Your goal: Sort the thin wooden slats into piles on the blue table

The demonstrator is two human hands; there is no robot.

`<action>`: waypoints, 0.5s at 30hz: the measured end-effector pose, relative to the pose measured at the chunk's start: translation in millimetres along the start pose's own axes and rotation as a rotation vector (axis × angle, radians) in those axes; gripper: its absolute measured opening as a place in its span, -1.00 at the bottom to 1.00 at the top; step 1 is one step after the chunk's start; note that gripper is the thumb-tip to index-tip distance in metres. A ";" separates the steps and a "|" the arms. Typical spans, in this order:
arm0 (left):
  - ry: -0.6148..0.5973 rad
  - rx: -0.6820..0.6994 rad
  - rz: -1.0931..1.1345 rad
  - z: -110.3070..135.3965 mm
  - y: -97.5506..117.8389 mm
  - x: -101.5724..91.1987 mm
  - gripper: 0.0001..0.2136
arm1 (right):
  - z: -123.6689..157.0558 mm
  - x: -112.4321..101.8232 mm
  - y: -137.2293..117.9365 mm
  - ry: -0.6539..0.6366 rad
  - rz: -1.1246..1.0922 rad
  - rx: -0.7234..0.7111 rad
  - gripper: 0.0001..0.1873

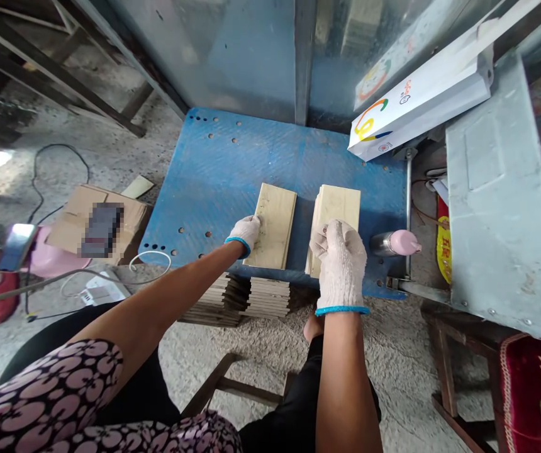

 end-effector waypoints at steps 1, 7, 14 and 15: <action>-0.011 0.012 -0.009 0.1 -0.8 1.1 -0.63 | -0.3 0.1 0.6 0.000 0.005 -0.003 -0.54; -0.029 0.109 -0.143 -9.1 -1.7 -2.9 -0.65 | -1.8 2.3 3.1 -0.029 0.024 -0.036 -0.59; -0.011 0.224 -0.216 -12.7 5.1 -3.0 -0.69 | -3.7 4.2 3.5 -0.085 0.027 -0.066 -0.65; 0.002 0.261 -0.229 -11.2 7.3 -3.9 -0.68 | -3.5 3.7 3.5 -0.079 0.039 -0.060 -0.65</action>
Point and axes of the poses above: each hand's wrist, its own z-axis away from the middle knuckle, its own x-axis out of the palm, y = z × x, the point moved 8 cm from there along -z, towards the middle knuckle, and after that the axes turned 8 degrees about y, right-handed, at the moved point
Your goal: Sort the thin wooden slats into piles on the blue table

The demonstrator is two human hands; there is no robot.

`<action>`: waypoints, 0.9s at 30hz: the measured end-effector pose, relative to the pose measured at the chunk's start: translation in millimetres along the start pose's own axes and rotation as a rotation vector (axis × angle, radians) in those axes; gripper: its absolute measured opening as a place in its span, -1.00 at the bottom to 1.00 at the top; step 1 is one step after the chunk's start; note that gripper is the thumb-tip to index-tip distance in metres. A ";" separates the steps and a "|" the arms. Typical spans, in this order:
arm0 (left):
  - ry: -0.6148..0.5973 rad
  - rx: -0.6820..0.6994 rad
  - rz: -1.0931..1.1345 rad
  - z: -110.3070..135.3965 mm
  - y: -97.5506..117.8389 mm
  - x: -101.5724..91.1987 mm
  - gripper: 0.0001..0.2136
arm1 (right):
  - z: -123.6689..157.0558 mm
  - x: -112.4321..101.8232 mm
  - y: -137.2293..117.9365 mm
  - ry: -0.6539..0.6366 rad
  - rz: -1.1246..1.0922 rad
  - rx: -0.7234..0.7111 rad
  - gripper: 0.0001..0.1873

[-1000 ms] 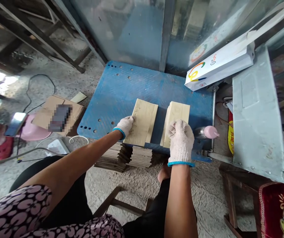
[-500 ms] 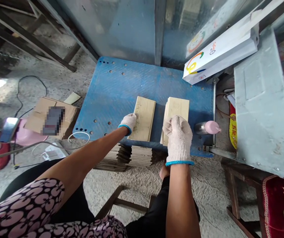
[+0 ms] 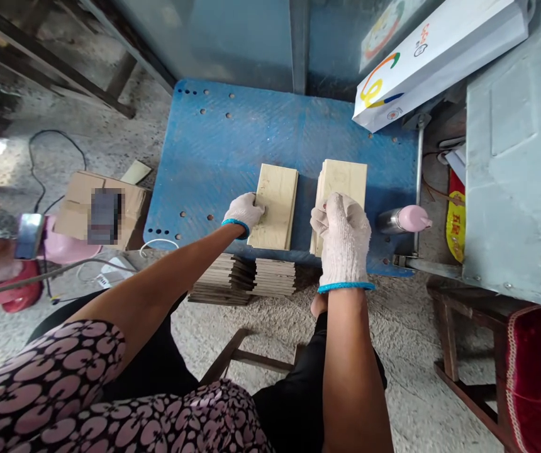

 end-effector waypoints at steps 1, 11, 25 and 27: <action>0.015 0.035 -0.022 1.3 2.2 -1.7 -0.67 | 0.5 -0.3 -0.3 0.005 0.011 0.008 -0.64; 0.146 0.081 -0.095 31.6 7.4 -6.5 -0.47 | 5.0 3.9 -10.5 -0.017 0.048 -0.020 -0.61; 0.184 -0.025 0.025 29.4 40.3 19.8 0.14 | 0.7 2.5 -14.2 -0.102 0.076 -0.062 -0.65; 0.170 -0.031 0.004 26.0 47.9 29.6 0.16 | -1.7 1.5 -14.9 -0.104 0.076 -0.065 -0.62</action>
Point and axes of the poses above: each hand's wrist, its own z-axis away from the middle knuckle, its own x-axis out of the palm, y = z × x, the point moved 8 cm from there along -z, towards the middle knuckle, and after that the axes turned 8 degrees about y, right-handed, at the moved point
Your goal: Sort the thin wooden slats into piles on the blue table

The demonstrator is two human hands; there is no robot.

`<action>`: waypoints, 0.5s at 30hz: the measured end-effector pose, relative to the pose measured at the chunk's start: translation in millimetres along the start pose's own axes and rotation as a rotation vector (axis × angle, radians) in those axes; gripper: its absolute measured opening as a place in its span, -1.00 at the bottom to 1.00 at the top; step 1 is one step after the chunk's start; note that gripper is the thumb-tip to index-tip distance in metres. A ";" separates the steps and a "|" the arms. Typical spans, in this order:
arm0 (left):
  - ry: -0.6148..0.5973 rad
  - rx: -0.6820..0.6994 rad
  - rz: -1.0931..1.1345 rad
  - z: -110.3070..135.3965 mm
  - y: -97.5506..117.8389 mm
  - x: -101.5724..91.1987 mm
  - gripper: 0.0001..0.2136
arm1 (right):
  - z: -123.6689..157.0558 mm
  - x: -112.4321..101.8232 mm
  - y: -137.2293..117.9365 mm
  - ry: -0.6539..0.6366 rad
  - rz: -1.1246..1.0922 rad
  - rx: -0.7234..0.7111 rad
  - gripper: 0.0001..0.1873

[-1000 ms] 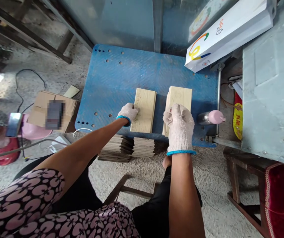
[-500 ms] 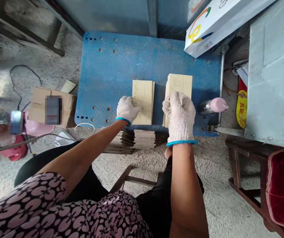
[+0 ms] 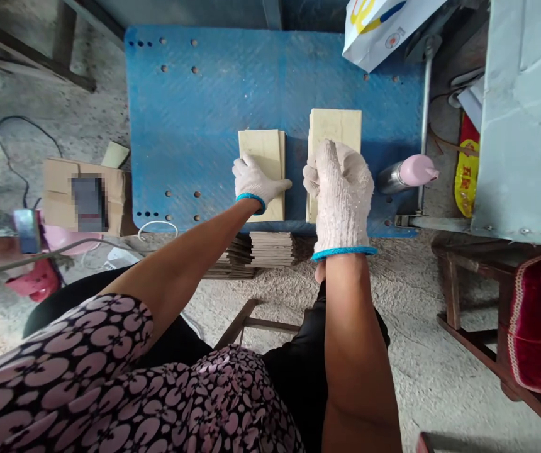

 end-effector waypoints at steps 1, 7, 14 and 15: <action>-0.001 -0.005 -0.012 -0.6 2.7 3.9 0.17 | -1.1 -0.1 0.0 -0.004 0.000 0.000 -0.61; -0.044 0.007 -0.033 -1.4 6.2 18.6 0.19 | -2.0 1.3 1.5 -0.011 0.021 0.019 -0.51; -0.045 0.045 -0.026 -6.8 2.9 22.1 0.16 | 4.0 3.4 -3.9 -0.001 0.022 0.034 -0.55; -0.040 0.059 -0.014 -5.2 1.9 16.6 0.16 | 4.9 3.3 -5.2 -0.002 0.021 0.033 -0.56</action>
Point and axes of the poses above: each hand's wrist, its own z-axis away from the middle knuckle, its own x-axis out of the palm, y = z × x, the point moved 8 cm from there along -z, towards the middle knuckle, and after that the axes turned 8 degrees about y, right-handed, at the moved point
